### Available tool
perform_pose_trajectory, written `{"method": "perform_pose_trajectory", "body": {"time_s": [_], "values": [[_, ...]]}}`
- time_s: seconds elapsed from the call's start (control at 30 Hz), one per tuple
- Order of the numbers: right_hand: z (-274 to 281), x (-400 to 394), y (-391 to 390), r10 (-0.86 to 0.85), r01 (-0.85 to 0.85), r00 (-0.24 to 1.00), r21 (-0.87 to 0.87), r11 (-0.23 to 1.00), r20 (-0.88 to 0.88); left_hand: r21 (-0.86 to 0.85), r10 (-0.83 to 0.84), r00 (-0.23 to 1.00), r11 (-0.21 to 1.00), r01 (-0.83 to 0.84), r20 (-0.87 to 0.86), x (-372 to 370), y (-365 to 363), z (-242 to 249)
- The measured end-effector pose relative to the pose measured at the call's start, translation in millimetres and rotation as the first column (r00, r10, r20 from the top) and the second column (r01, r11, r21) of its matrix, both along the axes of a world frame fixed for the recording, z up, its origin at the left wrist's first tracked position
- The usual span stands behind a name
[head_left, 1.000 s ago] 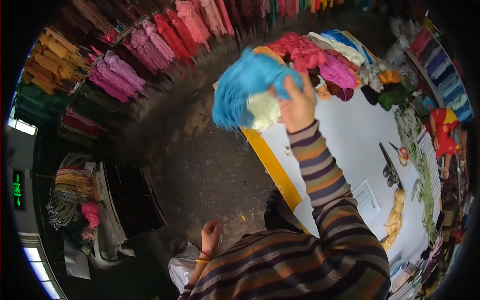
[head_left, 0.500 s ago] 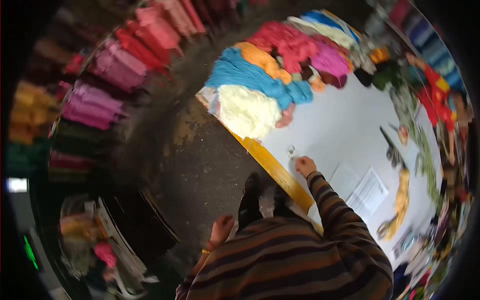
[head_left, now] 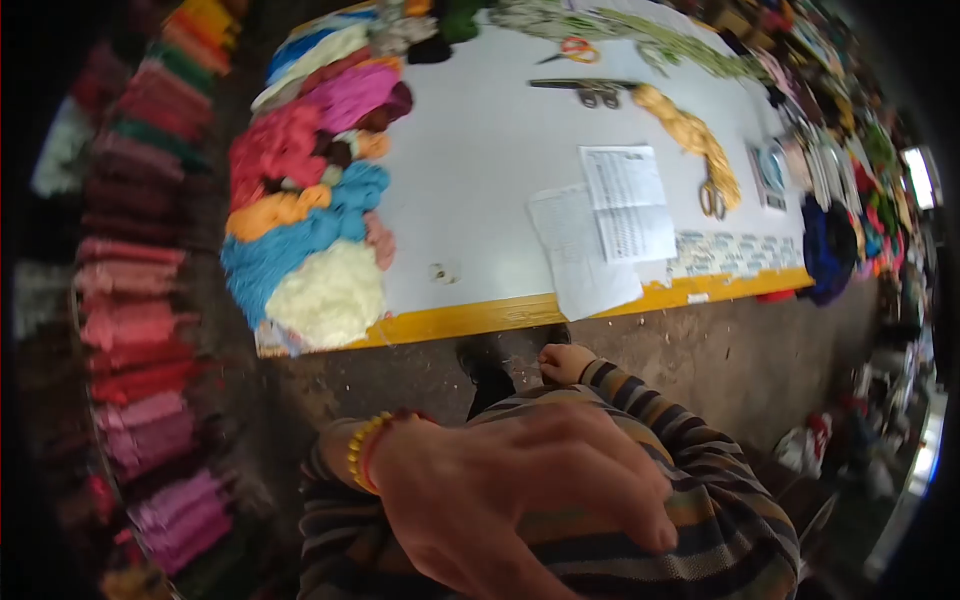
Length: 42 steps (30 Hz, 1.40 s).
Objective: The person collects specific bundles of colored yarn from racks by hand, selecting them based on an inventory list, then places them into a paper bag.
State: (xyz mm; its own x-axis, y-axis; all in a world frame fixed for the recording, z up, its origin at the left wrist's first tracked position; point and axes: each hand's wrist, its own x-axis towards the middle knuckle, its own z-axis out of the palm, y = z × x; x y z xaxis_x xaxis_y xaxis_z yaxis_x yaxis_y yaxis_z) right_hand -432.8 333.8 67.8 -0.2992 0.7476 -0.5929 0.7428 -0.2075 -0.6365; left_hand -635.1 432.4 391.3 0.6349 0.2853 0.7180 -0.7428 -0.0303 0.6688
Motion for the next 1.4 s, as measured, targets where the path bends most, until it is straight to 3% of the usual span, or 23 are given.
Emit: {"method": "perform_pose_trajectory", "body": {"time_s": [0.07,0.2,0.37,0.47,0.5,0.53,0.57,0.6,0.63,0.67,0.73,0.83,0.87,0.93,0.97,1.07,1.1,1.17,1.2,1.23,1.3,1.33,1.4], "values": [[0.4,25.2,-16.6,-0.170,0.168,0.985,0.078,0.983,0.017,0.055,-0.225,0.963,0.974,0.219,0.150,41.8,2.4,9.0],[2.0,78.7,-48.0,-0.441,0.442,0.896,-0.013,0.897,0.050,0.014,-0.378,0.913,0.924,0.381,0.153,105.7,-2.7,9.0],[-23.6,153.1,-72.5,-0.429,0.430,0.902,0.003,0.903,0.036,-0.087,-0.321,0.930,0.936,0.340,0.181,188.2,-14.0,-3.8],[-34.1,206.4,-57.1,-0.567,0.567,0.824,0.020,0.824,-0.013,-0.144,-0.363,0.919,0.912,0.385,0.155,224.0,-9.8,-30.8],[-39.0,225.2,-47.4,-0.587,0.585,0.810,0.088,0.806,-0.007,-0.180,-0.315,0.943,0.927,0.330,0.110,237.2,-6.0,-35.9],[-42.9,244.5,-36.7,-0.605,0.597,0.796,0.156,0.786,0.000,-0.280,-0.216,0.974,0.941,0.190,-0.063,245.5,-7.7,-49.7],[-55.9,263.8,-26.2,-0.646,0.642,0.763,0.149,0.752,-0.030,-0.265,-0.086,0.939,0.964,-0.006,-0.334,251.0,-1.2,-63.5],[-69.7,282.5,-14.8,-0.682,0.682,0.729,0.139,0.718,-0.058,-0.213,-0.003,0.815,0.966,-0.148,-0.580,256.5,5.1,-77.4],[-75.3,299.3,-0.4,-0.727,0.735,0.678,0.092,0.671,-0.109,0.041,0.240,0.715,0.958,-0.283,-0.657,269.4,12.4,-121.2],[-80.2,311.7,12.9,-0.770,0.782,0.620,0.038,0.622,-0.154,0.088,0.289,0.583,0.934,-0.347,-0.759,275.1,15.0,-160.1],[-84.3,331.5,41.4,-0.786,0.799,0.601,0.069,0.598,-0.146,-0.255,0.000,0.471,0.841,-0.477,-0.882,271.3,7.4,-255.0],[-90.4,346.4,76.2,-0.801,0.789,0.598,0.189,0.585,-0.016,-0.238,-0.092,0.276,0.792,-0.562,-0.957,261.4,6.2,-332.0],[-92.7,352.1,86.4,-0.791,0.775,0.611,0.181,0.605,0.031,-0.240,-0.096,0.274,0.793,-0.560,-0.957,258.5,8.7,-357.4],[-96.8,356.6,103.2,-0.818,0.779,0.564,0.257,0.572,0.113,-0.077,-0.019,0.098,0.775,-0.627,-0.995,259.6,22.1,-401.5],[-104.4,360.0,109.7,-0.837,0.798,0.532,0.257,0.545,0.125,-0.025,0.040,0.086,0.764,-0.644,-0.995,263.6,32.4,-406.0],[-121.9,363.8,125.5,-0.863,0.851,0.492,0.147,0.505,0.118,-0.195,-0.077,0.192,0.654,-0.731,-0.978,277.9,58.1,-417.8],[-124.4,361.3,130.1,-0.871,0.856,0.466,0.168,0.489,0.158,-0.193,-0.075,0.190,0.642,-0.742,-0.979,281.5,64.5,-418.7],[-126.0,360.0,139.4,-0.823,0.828,0.540,0.064,0.557,0.177,-0.238,-0.160,0.180,0.540,-0.807,-0.971,289.0,75.7,-413.6],[-128.0,355.7,142.3,-0.836,0.842,0.528,0.037,0.538,0.148,-0.145,-0.113,0.101,0.518,-0.843,-0.988,293.2,79.6,-399.7],[-128.5,353.9,142.3,-0.829,0.835,0.539,0.038,0.549,0.148,-0.146,-0.112,0.103,0.508,-0.849,-0.988,292.0,82.8,-401.8],[-101.8,338.6,144.3,-0.872,0.870,0.476,-0.206,0.448,0.114,-0.309,-0.171,0.270,0.277,-0.910,-0.948,287.7,84.1,-404.2],[-105.4,338.7,140.5,-0.830,0.834,0.549,-0.136,0.535,0.102,-0.277,-0.112,0.255,0.294,-0.915,-0.960,280.2,82.5,-402.3],[-87.8,325.1,138.5,-0.894,0.869,0.447,-0.250,0.427,0.028,-0.269,-0.061,0.263,0.323,-0.908,-0.963,259.1,75.2,-376.2]]}}
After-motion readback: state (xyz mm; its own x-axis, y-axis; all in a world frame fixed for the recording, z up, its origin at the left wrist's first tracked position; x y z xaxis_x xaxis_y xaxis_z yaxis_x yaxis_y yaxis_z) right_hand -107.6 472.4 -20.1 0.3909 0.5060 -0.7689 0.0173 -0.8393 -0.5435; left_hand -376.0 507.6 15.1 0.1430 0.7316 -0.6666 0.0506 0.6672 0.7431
